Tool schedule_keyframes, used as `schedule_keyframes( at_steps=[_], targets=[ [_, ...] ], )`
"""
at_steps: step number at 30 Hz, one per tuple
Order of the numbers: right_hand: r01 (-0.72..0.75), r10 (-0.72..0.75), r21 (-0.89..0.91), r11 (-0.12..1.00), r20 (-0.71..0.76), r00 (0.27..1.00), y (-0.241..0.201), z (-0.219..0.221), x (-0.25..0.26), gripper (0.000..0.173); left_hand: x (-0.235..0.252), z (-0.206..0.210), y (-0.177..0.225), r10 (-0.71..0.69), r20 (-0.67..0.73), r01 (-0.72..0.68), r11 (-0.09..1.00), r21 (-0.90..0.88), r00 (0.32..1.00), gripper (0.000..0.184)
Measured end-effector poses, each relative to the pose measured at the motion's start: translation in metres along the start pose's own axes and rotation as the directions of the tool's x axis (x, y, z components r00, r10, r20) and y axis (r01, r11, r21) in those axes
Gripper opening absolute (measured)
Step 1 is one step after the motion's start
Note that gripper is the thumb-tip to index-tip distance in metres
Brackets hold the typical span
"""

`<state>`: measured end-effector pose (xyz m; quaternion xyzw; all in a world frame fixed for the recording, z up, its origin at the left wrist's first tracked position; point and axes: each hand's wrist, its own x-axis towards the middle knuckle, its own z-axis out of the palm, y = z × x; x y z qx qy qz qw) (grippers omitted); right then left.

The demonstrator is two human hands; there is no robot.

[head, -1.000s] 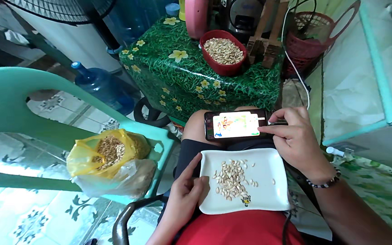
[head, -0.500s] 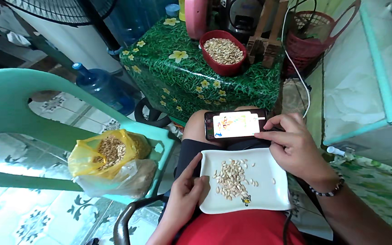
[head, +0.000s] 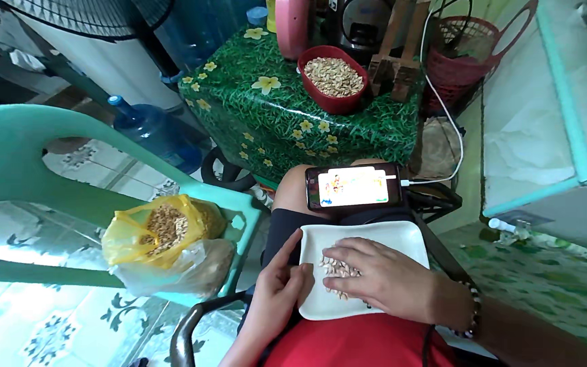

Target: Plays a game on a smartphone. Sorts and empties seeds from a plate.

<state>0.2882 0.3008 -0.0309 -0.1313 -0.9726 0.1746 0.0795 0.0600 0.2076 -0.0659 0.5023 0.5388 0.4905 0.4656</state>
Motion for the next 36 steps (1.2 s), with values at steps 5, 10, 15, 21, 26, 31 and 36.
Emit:
schedule_keyframes(
  at_steps=[5, 10, 15, 21, 26, 31, 36],
  targets=[
    [0.072, -0.072, -0.006, 0.997, -0.171, 0.983, 0.004, 0.004, -0.009, 0.023, 0.000, 0.000, 0.000, 0.000, -0.001, 0.000, 1.000, -0.004, 1.000, 0.056],
    [0.035, -0.004, 0.099, 0.995, -0.297, 0.955, 0.015, 0.001, -0.017, 0.021, -0.001, -0.001, 0.000, -0.002, 0.000, 0.002, 1.000, -0.009, 1.000, 0.056],
    [-0.032, 0.123, 0.252, 0.967, -0.355, 0.927, 0.023, -0.009, -0.027, 0.020, 0.000, 0.000, 0.000, -0.010, 0.003, 0.010, 1.000, -0.019, 1.000, 0.056],
    [-0.052, 0.152, 0.305, 0.951, -0.316, 0.936, 0.029, -0.016, -0.040, 0.022, 0.000, 0.000, 0.000, -0.016, 0.000, 0.016, 1.000, -0.025, 1.000, 0.056],
    [-0.155, 0.206, 0.173, 0.973, -0.336, 0.919, 0.030, -0.022, -0.035, 0.025, 0.000, 0.000, 0.000, -0.015, -0.002, 0.015, 1.000, -0.026, 1.000, 0.056],
    [-0.257, 0.263, 0.061, 0.964, -0.322, 0.910, 0.025, -0.013, -0.006, 0.022, 0.001, 0.001, 0.000, -0.016, 0.002, 0.016, 0.999, -0.033, 1.000, 0.056],
    [-0.187, 0.158, -0.093, 0.978, -0.257, 0.953, 0.026, -0.005, 0.011, 0.019, 0.000, -0.001, 0.000, -0.004, -0.002, 0.004, 0.999, -0.044, 1.000, 0.056]
  ],
)
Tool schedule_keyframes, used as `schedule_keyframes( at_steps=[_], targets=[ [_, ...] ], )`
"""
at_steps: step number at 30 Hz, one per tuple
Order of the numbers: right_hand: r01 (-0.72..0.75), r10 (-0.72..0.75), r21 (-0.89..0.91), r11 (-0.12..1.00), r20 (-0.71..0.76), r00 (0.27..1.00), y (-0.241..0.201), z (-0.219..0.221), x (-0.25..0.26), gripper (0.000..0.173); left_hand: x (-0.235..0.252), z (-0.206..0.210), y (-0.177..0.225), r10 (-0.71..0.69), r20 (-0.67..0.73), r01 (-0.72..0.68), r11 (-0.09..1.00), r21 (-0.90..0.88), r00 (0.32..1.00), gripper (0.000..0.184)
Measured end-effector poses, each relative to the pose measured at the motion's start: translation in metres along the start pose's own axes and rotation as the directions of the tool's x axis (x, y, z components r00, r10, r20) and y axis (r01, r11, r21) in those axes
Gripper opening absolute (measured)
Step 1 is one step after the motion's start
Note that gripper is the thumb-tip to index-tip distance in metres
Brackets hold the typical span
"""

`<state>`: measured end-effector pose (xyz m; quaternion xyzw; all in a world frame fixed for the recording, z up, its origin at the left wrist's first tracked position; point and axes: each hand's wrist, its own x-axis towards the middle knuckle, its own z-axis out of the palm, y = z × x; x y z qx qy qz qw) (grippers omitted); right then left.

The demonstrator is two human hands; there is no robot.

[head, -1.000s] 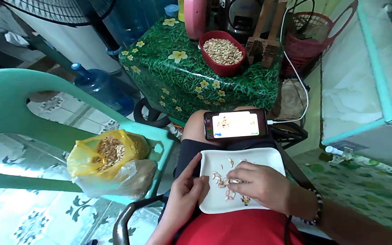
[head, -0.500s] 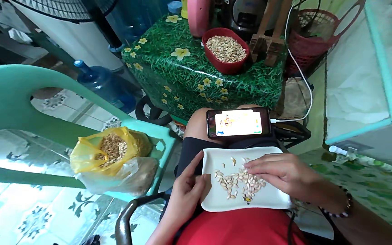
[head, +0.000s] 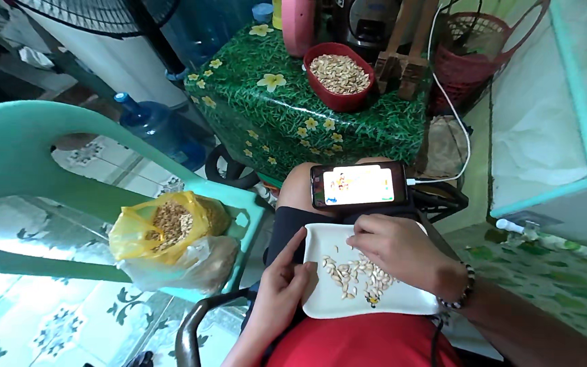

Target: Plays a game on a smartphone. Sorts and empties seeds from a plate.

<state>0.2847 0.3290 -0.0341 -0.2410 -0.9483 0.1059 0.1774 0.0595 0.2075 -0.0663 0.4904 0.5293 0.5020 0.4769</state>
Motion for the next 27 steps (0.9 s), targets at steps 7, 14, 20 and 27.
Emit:
schedule_keyframes(
  at_steps=[7, 14, 20, 27],
  targets=[
    [-0.070, 0.070, -0.042, 0.997, 0.000, 0.998, -0.004, 0.002, 0.001, 0.015, 0.000, 0.001, -0.001, 0.002, 0.001, -0.002, 1.000, 0.009, 1.000, 0.056],
    [-0.043, 0.046, -0.061, 0.997, 0.048, 0.998, -0.006, -0.002, 0.009, 0.014, 0.000, 0.000, 0.000, -0.008, -0.002, 0.008, 1.000, 0.010, 1.000, 0.056],
    [0.003, -0.003, -0.015, 1.000, 0.025, 1.000, -0.005, 0.001, 0.009, 0.012, 0.001, 0.000, -0.001, -0.001, 0.004, 0.001, 1.000, 0.012, 1.000, 0.056],
    [-0.072, 0.093, 0.184, 0.980, -0.111, 0.989, 0.012, -0.038, 0.024, 0.009, 0.001, 0.000, 0.000, -0.007, 0.005, 0.007, 1.000, 0.000, 1.000, 0.056]
  ],
)
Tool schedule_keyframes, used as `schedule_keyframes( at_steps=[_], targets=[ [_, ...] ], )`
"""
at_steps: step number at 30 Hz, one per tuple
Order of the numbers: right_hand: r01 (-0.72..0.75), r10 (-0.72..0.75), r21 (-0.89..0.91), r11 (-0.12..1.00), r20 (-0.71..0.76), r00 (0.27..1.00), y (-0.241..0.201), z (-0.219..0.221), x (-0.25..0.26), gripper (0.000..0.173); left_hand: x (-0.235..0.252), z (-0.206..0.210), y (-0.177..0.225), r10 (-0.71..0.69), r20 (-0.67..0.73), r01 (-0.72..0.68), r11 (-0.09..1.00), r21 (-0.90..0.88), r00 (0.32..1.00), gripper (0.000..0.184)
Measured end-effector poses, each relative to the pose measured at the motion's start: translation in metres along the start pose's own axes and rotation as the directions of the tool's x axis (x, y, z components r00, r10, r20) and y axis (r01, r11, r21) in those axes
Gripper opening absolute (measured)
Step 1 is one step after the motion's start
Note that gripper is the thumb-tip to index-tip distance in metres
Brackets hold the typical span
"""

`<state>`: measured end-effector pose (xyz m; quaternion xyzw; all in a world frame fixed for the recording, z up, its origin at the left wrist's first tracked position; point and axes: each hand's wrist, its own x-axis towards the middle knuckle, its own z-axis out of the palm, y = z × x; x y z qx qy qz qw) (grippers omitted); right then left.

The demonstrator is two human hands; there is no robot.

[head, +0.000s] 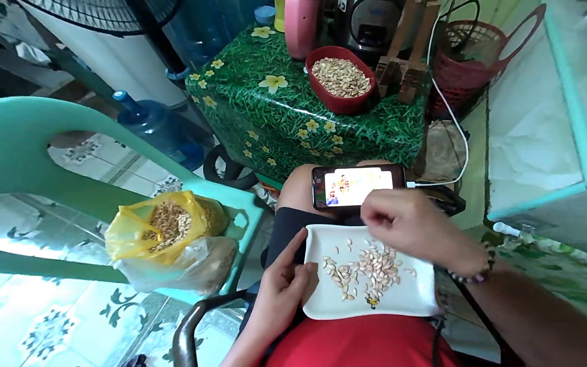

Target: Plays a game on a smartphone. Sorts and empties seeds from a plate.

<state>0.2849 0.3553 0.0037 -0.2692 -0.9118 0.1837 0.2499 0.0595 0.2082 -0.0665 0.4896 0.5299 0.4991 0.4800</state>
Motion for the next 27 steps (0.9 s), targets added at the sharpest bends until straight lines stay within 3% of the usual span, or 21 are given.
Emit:
schedule_keyframes(
  at_steps=[6, 10, 12, 18, 22, 27],
  targets=[
    [-0.352, 0.347, 0.122, 0.928, 0.064, 0.936, 0.035, -0.058, 0.060, 0.010, 0.000, 0.000, -0.001, 0.004, 0.001, -0.004, 1.000, -0.008, 1.000, 0.056],
    [-0.456, 0.434, 0.080, 0.886, 0.199, 0.878, 0.054, -0.076, 0.109, 0.008, 0.000, 0.000, -0.001, -0.005, 0.001, 0.005, 1.000, -0.016, 1.000, 0.057],
    [-0.488, 0.465, 0.092, 0.868, 0.194, 0.863, 0.064, -0.080, 0.135, 0.010, 0.000, 0.000, 0.000, -0.010, 0.001, 0.010, 1.000, -0.014, 1.000, 0.057],
    [-0.471, 0.467, 0.012, 0.882, -0.141, 0.873, 0.108, -0.078, 0.217, 0.025, -0.001, 0.001, 0.001, -0.017, -0.009, 0.017, 1.000, -0.018, 1.000, 0.058],
    [-0.455, 0.453, 0.014, 0.891, -0.123, 0.883, 0.122, -0.069, 0.232, 0.035, -0.001, 0.001, -0.001, -0.006, -0.011, 0.006, 1.000, -0.016, 1.000, 0.058],
    [-0.346, 0.355, 0.093, 0.934, -0.117, 0.927, 0.091, -0.071, 0.191, 0.030, -0.002, 0.001, -0.003, 0.004, -0.001, -0.004, 0.999, -0.038, 1.000, 0.059]
  ],
)
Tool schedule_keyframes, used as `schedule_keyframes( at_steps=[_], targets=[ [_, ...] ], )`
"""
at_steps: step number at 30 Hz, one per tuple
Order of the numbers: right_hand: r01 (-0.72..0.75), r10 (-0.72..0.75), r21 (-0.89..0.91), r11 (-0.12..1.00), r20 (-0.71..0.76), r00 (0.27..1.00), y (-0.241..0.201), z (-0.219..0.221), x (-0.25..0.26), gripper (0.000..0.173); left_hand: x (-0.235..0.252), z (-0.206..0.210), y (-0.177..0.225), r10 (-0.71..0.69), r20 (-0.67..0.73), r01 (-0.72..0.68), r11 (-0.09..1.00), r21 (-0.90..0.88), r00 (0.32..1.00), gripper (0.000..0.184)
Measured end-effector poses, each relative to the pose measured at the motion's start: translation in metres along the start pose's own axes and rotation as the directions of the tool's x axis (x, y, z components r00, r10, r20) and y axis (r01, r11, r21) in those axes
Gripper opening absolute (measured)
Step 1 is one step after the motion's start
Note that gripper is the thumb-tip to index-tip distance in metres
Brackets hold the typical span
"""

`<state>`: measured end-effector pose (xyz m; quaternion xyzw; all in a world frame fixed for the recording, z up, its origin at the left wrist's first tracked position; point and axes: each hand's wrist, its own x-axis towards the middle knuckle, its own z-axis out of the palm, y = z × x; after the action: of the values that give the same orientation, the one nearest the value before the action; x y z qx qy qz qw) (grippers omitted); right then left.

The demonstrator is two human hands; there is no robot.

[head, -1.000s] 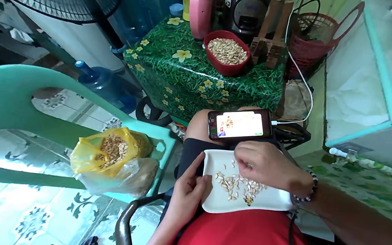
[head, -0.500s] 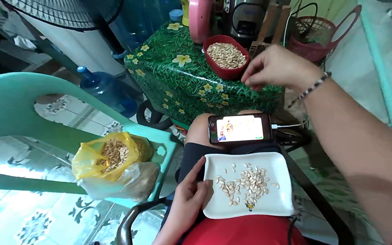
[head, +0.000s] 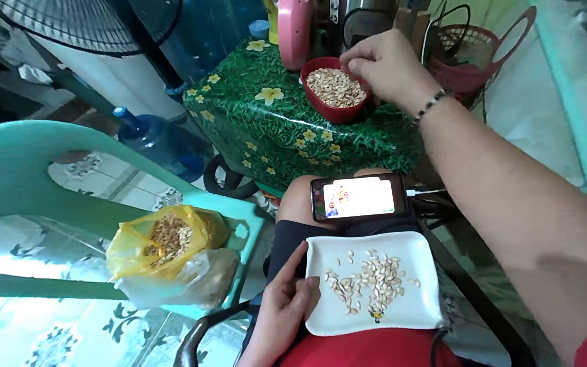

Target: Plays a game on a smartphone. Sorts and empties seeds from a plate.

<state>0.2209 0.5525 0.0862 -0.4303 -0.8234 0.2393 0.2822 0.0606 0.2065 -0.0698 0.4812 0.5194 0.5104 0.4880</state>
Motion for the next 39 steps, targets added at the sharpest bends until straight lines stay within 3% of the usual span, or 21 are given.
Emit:
schedule_keyframes(
  at_steps=[4, 8, 13, 16, 19, 22, 25, 27, 29, 31, 33, 36, 39],
  targets=[
    [0.205, -0.204, -0.037, 0.978, 0.017, 0.979, -0.004, -0.011, -0.077, 0.026, 0.000, 0.000, 0.000, 0.007, 0.002, -0.007, 1.000, -0.007, 1.000, 0.058],
    [0.336, -0.350, -0.127, 0.933, -0.107, 0.931, 0.016, 0.001, -0.152, 0.029, 0.000, 0.001, -0.001, 0.027, 0.002, -0.027, 1.000, -0.003, 1.000, 0.058],
    [0.260, -0.299, -0.169, 0.951, -0.275, 0.914, 0.033, 0.018, -0.220, 0.030, 0.001, 0.000, 0.002, 0.016, 0.009, -0.016, 1.000, 0.018, 1.000, 0.057],
    [0.224, -0.263, -0.157, 0.962, -0.305, 0.915, 0.044, 0.026, -0.238, 0.030, 0.000, 0.001, 0.003, 0.006, 0.002, -0.006, 0.999, 0.034, 1.000, 0.057],
    [0.250, -0.277, -0.154, 0.956, -0.192, 0.942, 0.042, 0.023, -0.245, 0.030, 0.000, 0.001, 0.003, 0.001, -0.001, -0.001, 0.999, 0.052, 1.000, 0.058],
    [0.243, -0.240, -0.117, 0.963, 0.043, 0.970, 0.031, 0.012, -0.255, 0.029, 0.000, 0.000, 0.004, 0.007, 0.004, -0.007, 0.999, 0.043, 1.000, 0.057],
    [0.248, -0.200, -0.091, 0.964, 0.363, 0.910, 0.020, 0.005, -0.272, 0.032, 0.000, 0.001, 0.004, 0.002, 0.006, -0.002, 0.999, 0.047, 1.000, 0.058],
    [0.286, -0.222, -0.079, 0.955, 0.451, 0.864, 0.019, 0.006, -0.282, 0.047, 0.000, 0.000, 0.004, 0.006, 0.011, -0.007, 0.998, 0.055, 1.000, 0.057],
    [0.309, -0.231, -0.092, 0.947, 0.475, 0.849, 0.021, 0.007, -0.289, 0.063, 0.000, 0.000, 0.004, 0.009, 0.013, -0.010, 0.998, 0.056, 1.000, 0.057],
    [0.300, -0.221, -0.097, 0.949, 0.472, 0.854, 0.022, 0.009, -0.291, 0.068, 0.000, 0.000, 0.004, 0.002, 0.013, -0.002, 0.998, 0.057, 1.000, 0.058],
    [0.275, -0.226, -0.042, 0.960, 0.456, 0.861, 0.023, 0.017, -0.290, 0.058, 0.000, 0.000, 0.004, -0.002, 0.013, 0.002, 0.998, 0.055, 1.000, 0.058],
    [0.216, -0.238, 0.101, 0.971, 0.408, 0.881, 0.022, 0.035, -0.286, 0.030, 0.001, 0.001, 0.004, -0.002, 0.006, 0.001, 0.998, 0.061, 1.000, 0.057],
    [0.268, -0.274, 0.061, 0.961, 0.303, 0.913, 0.014, 0.053, -0.282, 0.014, 0.000, 0.000, 0.005, -0.007, 0.005, 0.006, 0.998, 0.062, 1.000, 0.057]
  ],
)
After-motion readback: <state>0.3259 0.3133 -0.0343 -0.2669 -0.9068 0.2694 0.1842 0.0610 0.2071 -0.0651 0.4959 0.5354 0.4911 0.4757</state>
